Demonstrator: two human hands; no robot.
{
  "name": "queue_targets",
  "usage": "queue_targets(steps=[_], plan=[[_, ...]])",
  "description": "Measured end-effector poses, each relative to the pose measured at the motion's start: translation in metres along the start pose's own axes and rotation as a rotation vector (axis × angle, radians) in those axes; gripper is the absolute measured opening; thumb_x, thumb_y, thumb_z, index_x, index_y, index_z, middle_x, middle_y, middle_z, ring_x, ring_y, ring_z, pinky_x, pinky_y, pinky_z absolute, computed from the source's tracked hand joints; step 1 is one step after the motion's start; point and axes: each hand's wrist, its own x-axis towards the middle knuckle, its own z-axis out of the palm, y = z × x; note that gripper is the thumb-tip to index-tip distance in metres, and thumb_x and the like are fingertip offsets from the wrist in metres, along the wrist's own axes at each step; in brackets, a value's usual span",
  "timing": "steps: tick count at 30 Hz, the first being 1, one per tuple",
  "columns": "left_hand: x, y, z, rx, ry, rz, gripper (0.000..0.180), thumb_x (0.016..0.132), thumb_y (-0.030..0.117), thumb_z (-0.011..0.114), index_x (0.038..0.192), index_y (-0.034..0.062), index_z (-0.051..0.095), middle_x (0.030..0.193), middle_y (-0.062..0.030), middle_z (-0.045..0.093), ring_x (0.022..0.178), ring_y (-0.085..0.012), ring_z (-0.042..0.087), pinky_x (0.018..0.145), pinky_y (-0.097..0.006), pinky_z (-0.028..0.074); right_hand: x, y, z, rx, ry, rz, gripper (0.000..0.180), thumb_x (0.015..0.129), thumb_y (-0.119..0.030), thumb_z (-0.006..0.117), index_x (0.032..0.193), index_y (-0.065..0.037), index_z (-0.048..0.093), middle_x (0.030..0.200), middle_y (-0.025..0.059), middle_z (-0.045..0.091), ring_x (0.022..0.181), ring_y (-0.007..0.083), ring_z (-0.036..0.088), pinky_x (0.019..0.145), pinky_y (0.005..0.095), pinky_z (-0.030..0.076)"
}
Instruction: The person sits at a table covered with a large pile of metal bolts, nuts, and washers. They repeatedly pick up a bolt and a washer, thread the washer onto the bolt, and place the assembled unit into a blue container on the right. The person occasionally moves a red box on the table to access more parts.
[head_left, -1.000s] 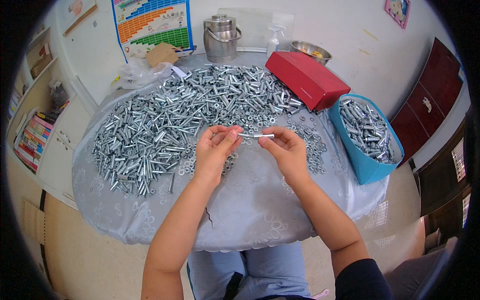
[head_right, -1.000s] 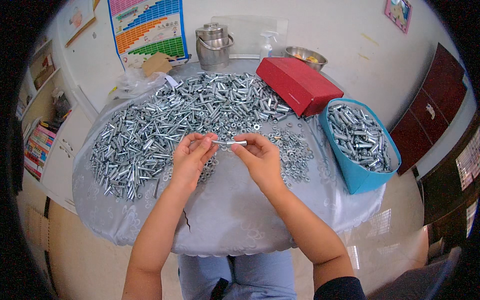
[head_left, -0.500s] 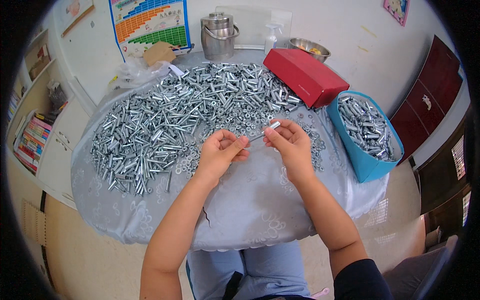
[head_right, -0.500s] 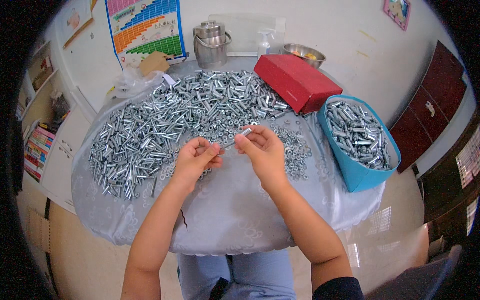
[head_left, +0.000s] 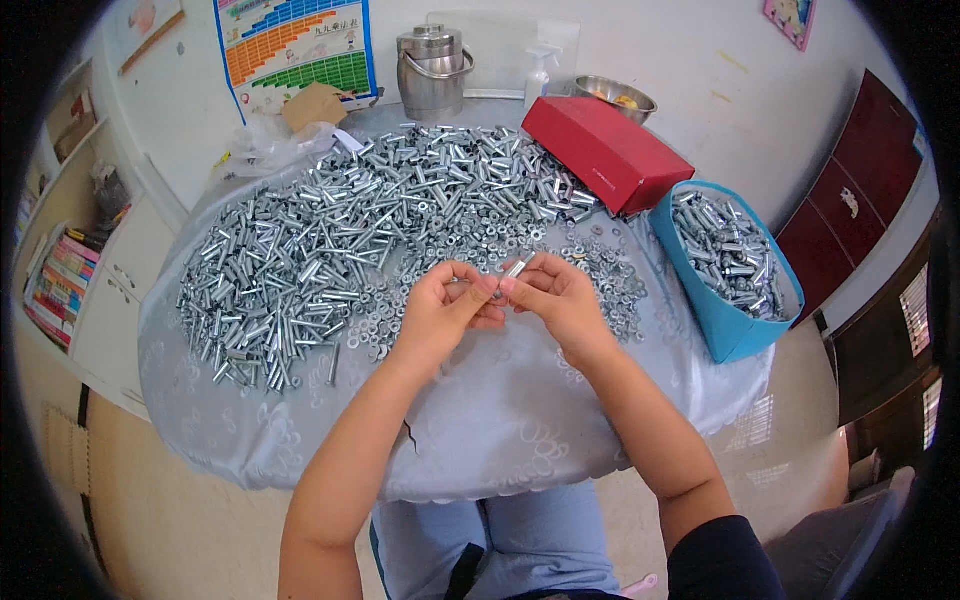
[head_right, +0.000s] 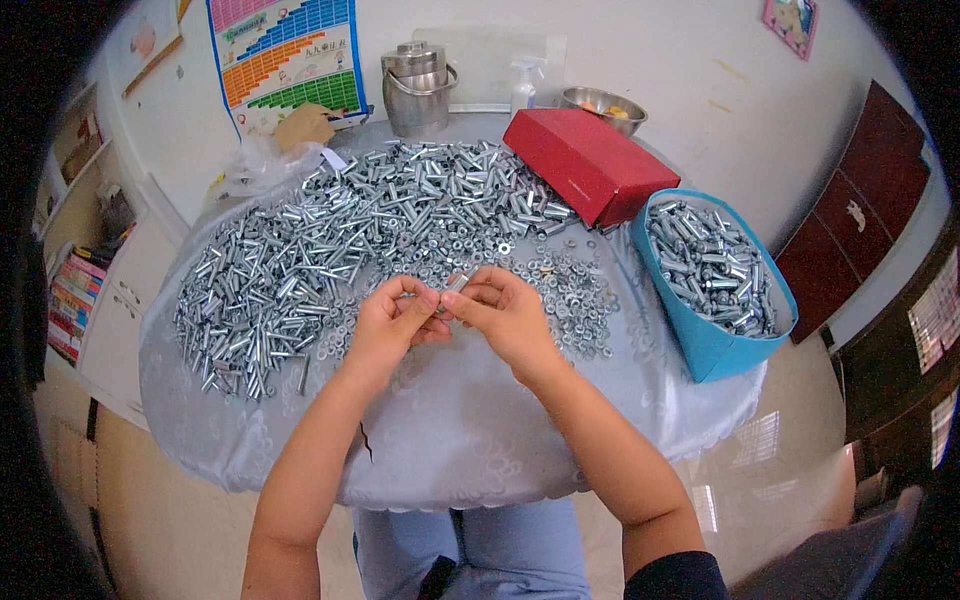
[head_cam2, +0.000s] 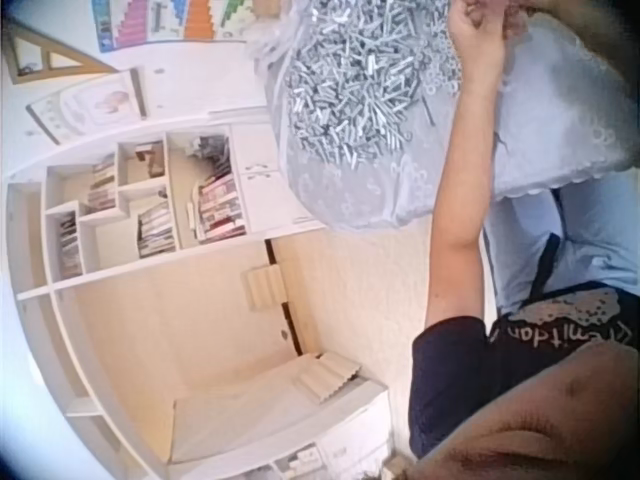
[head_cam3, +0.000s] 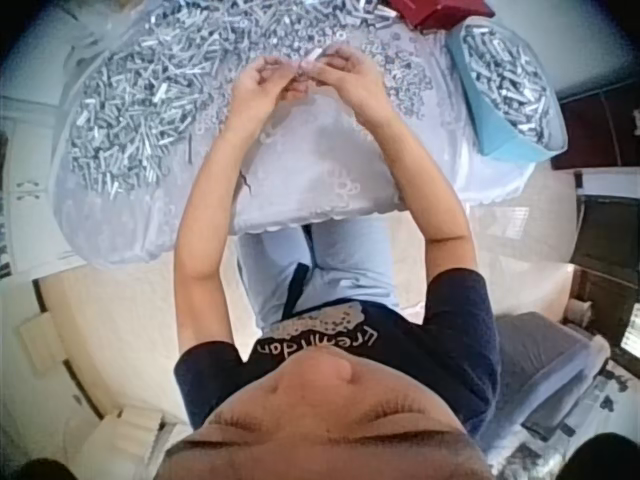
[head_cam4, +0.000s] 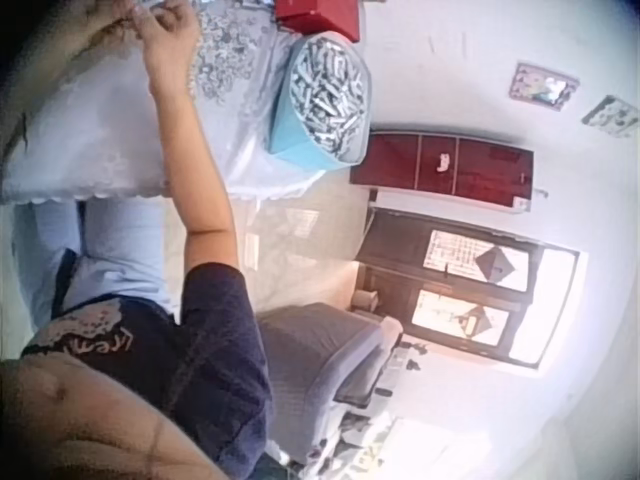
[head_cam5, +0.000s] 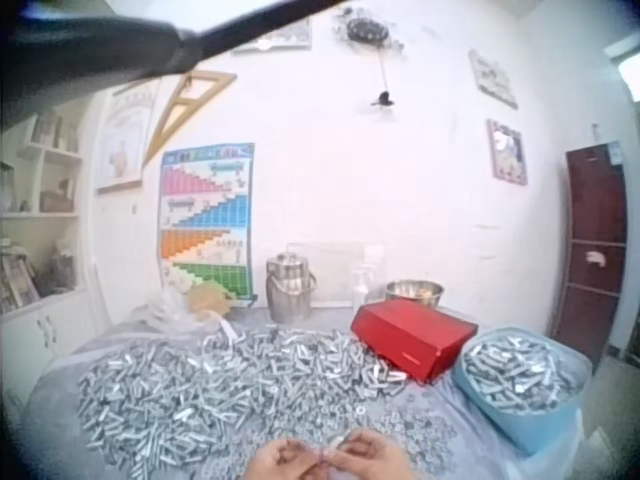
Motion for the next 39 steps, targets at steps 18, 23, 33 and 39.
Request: queue_targets(steps=[18,23,33,39], plan=[[0.002,-0.003,-0.004,-0.048,-0.06,-0.184,0.028,0.088,0.023,0.055,0.102,-0.0012,0.055,0.087,-0.0066,0.059,0.069,-0.0101,0.057,0.071,-0.028,0.053,0.002,-0.008,-0.007,-0.031,0.055,-0.045,0.017,0.08,-0.017,0.065,0.09,-0.003,0.062,0.072,-0.0018,0.057,0.062,0.0057,0.047,0.055,0.02,0.036],[0.0,-0.001,-0.003,-0.063,-0.064,-0.217,0.04,0.09,0.04,0.047,0.099,0.0021,0.054,0.078,-0.0032,0.054,0.059,-0.0091,0.048,0.058,-0.027,0.048,0.0,-0.008,-0.006,-0.13,0.05,-0.141,0.013,0.08,-0.013,0.065,0.087,-0.002,0.063,0.074,-0.0001,0.059,0.064,0.0064,0.05,0.058,0.0199,0.04],[-0.002,-0.001,0.007,-0.066,-0.059,-0.235,0.049,0.087,0.055,0.042,0.062,0.0129,0.039,0.056,0.0041,0.034,0.048,-0.0074,0.033,0.046,-0.024,0.034,-0.003,-0.007,-0.001,-0.227,-0.008,-0.171,0.012,0.079,-0.01,0.066,0.085,0.0,0.064,0.081,0.0035,0.063,0.073,0.0086,0.058,0.066,0.0224,0.045],[0.0,-0.007,-0.004,-0.028,0.192,-0.232,0.05,0.088,0.047,0.042,0.053,0.0162,0.026,0.049,0.0054,0.025,0.042,-0.0074,0.025,0.041,-0.024,0.024,0.004,-0.017,-0.029,-1.056,0.048,-0.529,0.02,0.07,-0.017,0.068,0.087,-0.007,0.067,0.089,0.0109,0.062,0.087,0.0283,0.056,0.082,0.0343,0.042]])
